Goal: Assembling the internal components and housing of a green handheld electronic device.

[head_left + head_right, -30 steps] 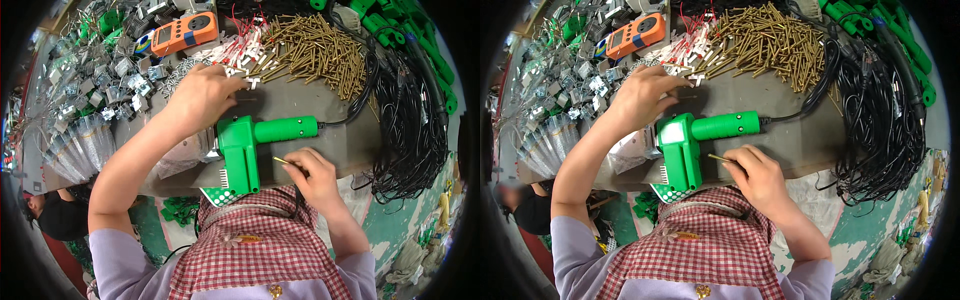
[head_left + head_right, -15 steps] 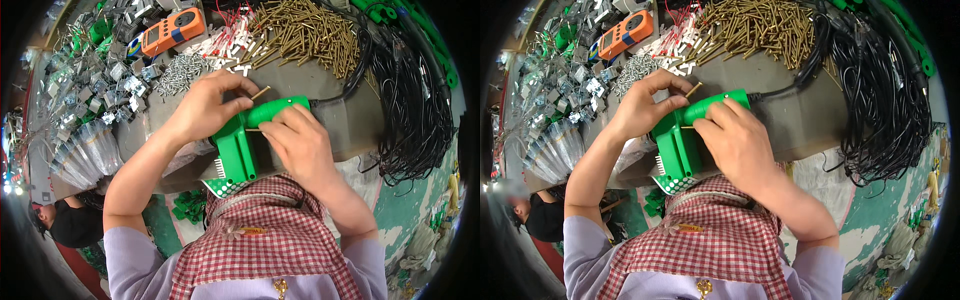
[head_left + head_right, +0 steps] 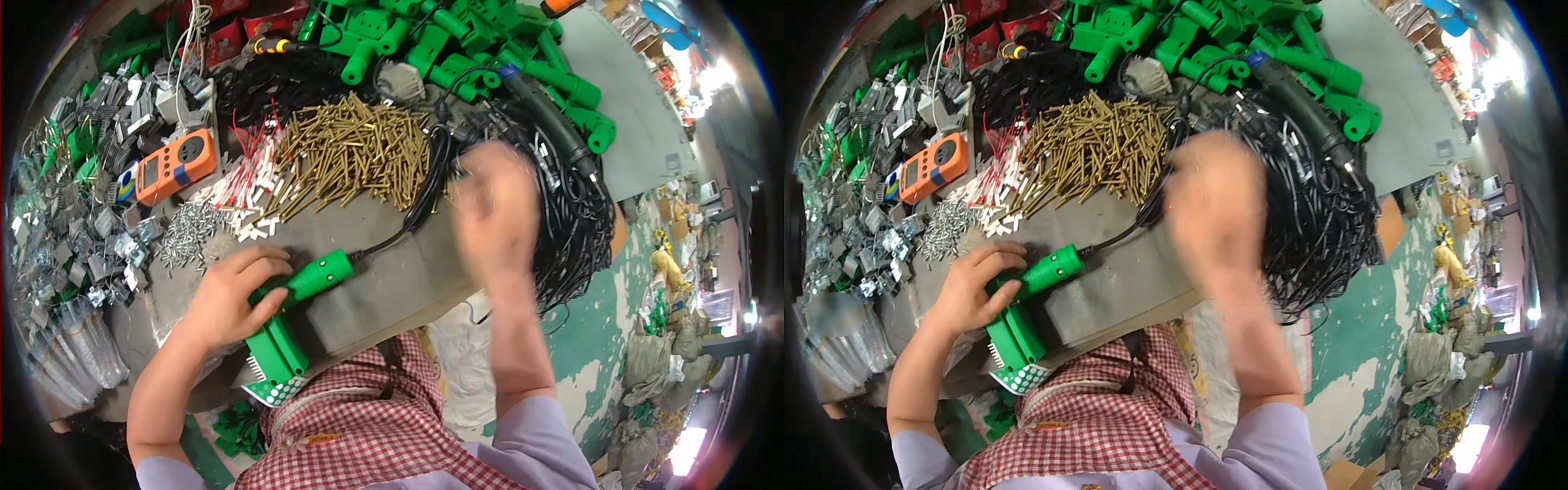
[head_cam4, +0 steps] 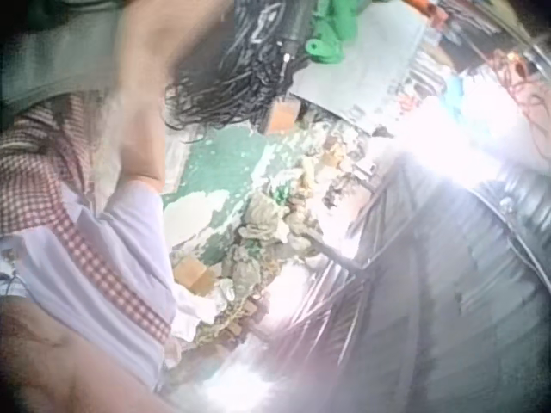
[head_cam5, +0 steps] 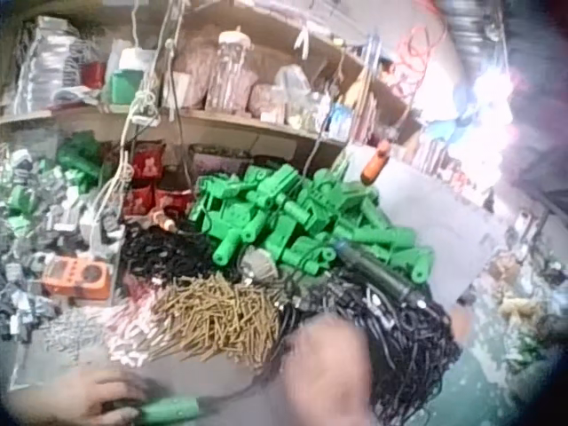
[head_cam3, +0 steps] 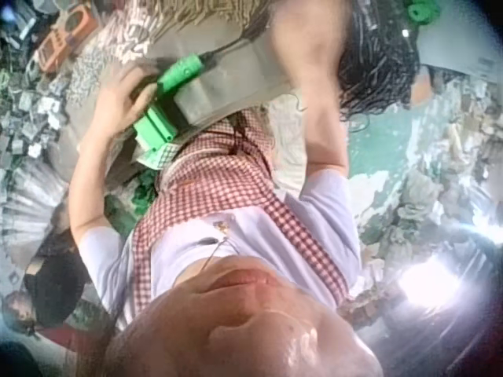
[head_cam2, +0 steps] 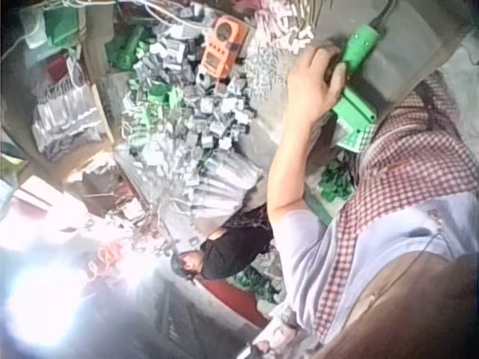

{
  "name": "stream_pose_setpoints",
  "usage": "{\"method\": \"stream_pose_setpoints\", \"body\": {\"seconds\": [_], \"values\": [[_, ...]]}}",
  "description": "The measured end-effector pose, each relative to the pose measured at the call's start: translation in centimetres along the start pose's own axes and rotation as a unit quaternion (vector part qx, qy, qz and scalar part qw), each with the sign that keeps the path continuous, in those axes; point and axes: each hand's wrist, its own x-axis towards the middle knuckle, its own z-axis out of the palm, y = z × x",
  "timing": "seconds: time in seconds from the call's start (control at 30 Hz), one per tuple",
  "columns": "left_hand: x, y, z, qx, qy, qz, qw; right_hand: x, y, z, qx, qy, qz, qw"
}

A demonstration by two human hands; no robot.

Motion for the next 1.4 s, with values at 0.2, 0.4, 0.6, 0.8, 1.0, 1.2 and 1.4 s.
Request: {"method": "stream_pose_setpoints", "body": {"seconds": [0.2,0.4,0.6,0.8,1.0,1.2,1.4], "values": [[-2.8,0.8,-0.5,-0.011,-0.033,-0.065,0.997,5.3,16.9,-5.4,-0.314,-0.125,0.074,0.938],[-3.1,0.4,-0.2,-0.138,0.008,-0.118,0.983,9.7,14.9,-6.5,-0.154,-0.223,0.197,0.942],[-1.0,0.2,0.0,0.0,0.039,-0.033,0.999,2.1,8.6,-3.9,0.593,-0.032,0.291,0.75],[1.0,1.6,2.7,0.065,-0.04,-0.075,0.994,-0.3,-4.3,2.4,0.666,-0.061,0.193,0.718],[1.0,2.2,2.6,0.072,-0.029,-0.087,0.993,0.1,-7.1,4.1,0.576,-0.062,0.1,0.809],[1.1,2.0,3.0,0.079,-0.058,-0.093,0.991,-0.5,-7.6,4.8,0.556,-0.112,0.043,0.822],[0.8,2.0,3.6,0.08,-0.034,-0.095,0.992,0.2,-7.0,6.8,0.678,-0.182,-0.07,0.708]]}}
